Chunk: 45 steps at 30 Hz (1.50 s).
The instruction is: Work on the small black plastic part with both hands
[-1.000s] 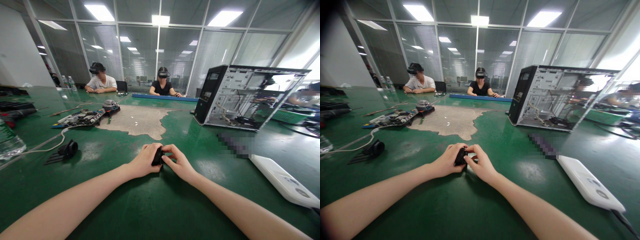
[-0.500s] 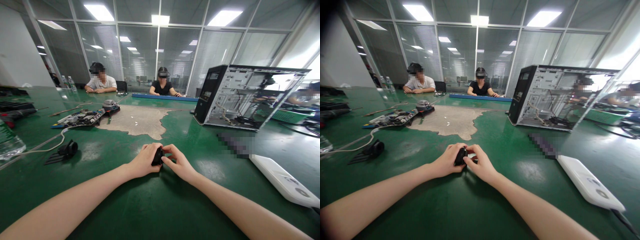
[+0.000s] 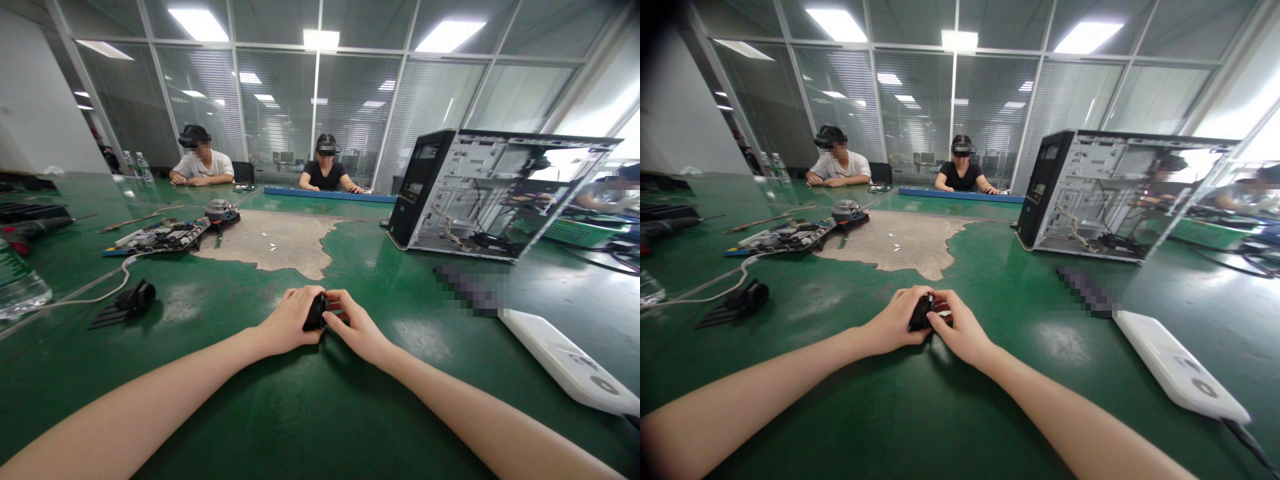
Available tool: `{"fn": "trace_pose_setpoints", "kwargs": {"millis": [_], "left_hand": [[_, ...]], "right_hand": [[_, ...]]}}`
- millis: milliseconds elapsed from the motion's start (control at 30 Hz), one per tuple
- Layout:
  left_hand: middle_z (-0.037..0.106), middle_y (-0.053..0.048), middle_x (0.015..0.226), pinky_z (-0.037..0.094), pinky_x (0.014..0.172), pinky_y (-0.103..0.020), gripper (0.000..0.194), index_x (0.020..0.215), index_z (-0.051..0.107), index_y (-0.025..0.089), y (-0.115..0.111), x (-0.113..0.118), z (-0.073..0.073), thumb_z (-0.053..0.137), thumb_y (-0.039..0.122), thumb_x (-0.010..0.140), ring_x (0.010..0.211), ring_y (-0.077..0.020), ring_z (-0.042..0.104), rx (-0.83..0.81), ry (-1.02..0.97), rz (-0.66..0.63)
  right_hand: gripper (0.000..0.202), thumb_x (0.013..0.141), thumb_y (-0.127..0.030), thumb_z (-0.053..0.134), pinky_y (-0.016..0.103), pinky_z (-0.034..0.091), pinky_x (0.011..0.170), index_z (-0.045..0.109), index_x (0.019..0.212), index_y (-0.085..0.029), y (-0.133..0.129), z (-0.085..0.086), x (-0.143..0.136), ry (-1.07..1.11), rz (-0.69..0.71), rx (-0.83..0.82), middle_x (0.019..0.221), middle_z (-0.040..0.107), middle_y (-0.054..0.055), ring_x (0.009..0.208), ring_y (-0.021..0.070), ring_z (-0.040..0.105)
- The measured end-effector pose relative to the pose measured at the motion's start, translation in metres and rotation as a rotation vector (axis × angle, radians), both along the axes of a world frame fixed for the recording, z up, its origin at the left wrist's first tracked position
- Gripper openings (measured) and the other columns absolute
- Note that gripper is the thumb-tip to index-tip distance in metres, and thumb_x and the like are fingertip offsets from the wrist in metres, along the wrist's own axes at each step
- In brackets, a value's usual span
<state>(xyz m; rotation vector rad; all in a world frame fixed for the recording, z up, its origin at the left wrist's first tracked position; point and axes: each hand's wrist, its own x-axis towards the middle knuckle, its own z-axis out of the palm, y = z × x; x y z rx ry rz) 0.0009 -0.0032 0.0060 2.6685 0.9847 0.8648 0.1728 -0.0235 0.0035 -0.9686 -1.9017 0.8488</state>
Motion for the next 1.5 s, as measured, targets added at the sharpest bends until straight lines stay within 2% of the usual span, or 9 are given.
{"fn": "trace_pose_setpoints", "kwargs": {"millis": [133, 433, 833, 1167, 1333, 1500], "left_hand": [[0.050, -0.006, 0.108, 0.032, 0.090, -0.040, 0.058, 0.115, 0.030, 0.022, -0.0006, 0.0000, 0.0009, 0.060, 0.023, 0.066, 0.102, -0.0231, 0.048, 0.000, 0.002, 0.002], [0.050, -0.006, 0.108, 0.032, 0.089, -0.040, 0.056, 0.114, 0.031, 0.023, -0.0023, -0.0001, 0.0026, 0.059, 0.022, 0.065, 0.101, -0.0232, 0.048, -0.013, 0.002, 0.006], [0.050, -0.006, 0.108, 0.032, 0.090, -0.040, 0.059, 0.115, 0.030, 0.021, -0.0001, 0.0000, 0.0000, 0.060, 0.022, 0.065, 0.101, -0.0230, 0.048, -0.002, -0.005, 0.004], [0.050, -0.005, 0.109, 0.031, 0.090, -0.040, 0.057, 0.115, 0.031, 0.022, -0.0018, -0.0002, 0.0008, 0.060, 0.022, 0.065, 0.101, -0.0226, 0.048, -0.006, -0.001, 0.004], [0.050, -0.005, 0.108, 0.032, 0.089, -0.039, 0.057, 0.114, 0.032, 0.022, -0.0004, -0.0002, -0.0002, 0.060, 0.021, 0.065, 0.101, -0.0226, 0.048, -0.007, 0.002, 0.007], [0.050, -0.006, 0.109, 0.032, 0.089, -0.039, 0.058, 0.115, 0.030, 0.021, 0.0002, -0.0009, -0.0002, 0.061, 0.022, 0.065, 0.101, -0.0226, 0.048, -0.005, 0.004, -0.005]], "right_hand": [[0.030, 0.081, -0.019, 0.047, 0.032, 0.050, 0.076, 0.043, 0.110, -0.021, -0.0007, 0.0008, 0.0002, -0.013, 0.003, 0.007, 0.103, 0.053, 0.006, 0.093, 0.0160, 0.055], [0.020, 0.080, -0.020, 0.048, 0.032, 0.050, 0.079, 0.050, 0.100, -0.023, -0.0013, 0.0012, 0.0010, -0.005, -0.020, 0.167, 0.103, 0.050, 0.005, 0.098, 0.0171, 0.051], [0.028, 0.082, -0.020, 0.046, 0.033, 0.051, 0.077, 0.042, 0.110, -0.021, -0.0007, -0.0001, 0.0001, -0.003, 0.018, 0.032, 0.105, 0.052, 0.006, 0.095, 0.0167, 0.055], [0.020, 0.080, -0.018, 0.048, 0.032, 0.050, 0.078, 0.049, 0.100, -0.022, -0.0022, 0.0021, 0.0016, -0.003, -0.008, 0.195, 0.105, 0.049, 0.006, 0.100, 0.0176, 0.049], [0.027, 0.080, -0.018, 0.049, 0.032, 0.050, 0.077, 0.045, 0.106, -0.021, -0.0003, -0.0015, 0.0011, -0.011, -0.027, 0.112, 0.103, 0.050, 0.006, 0.097, 0.0173, 0.052], [0.028, 0.082, -0.019, 0.046, 0.032, 0.050, 0.076, 0.042, 0.109, -0.020, -0.0001, -0.0007, 0.0004, -0.002, 0.029, -0.013, 0.101, 0.052, 0.006, 0.088, 0.0145, 0.056]]}}
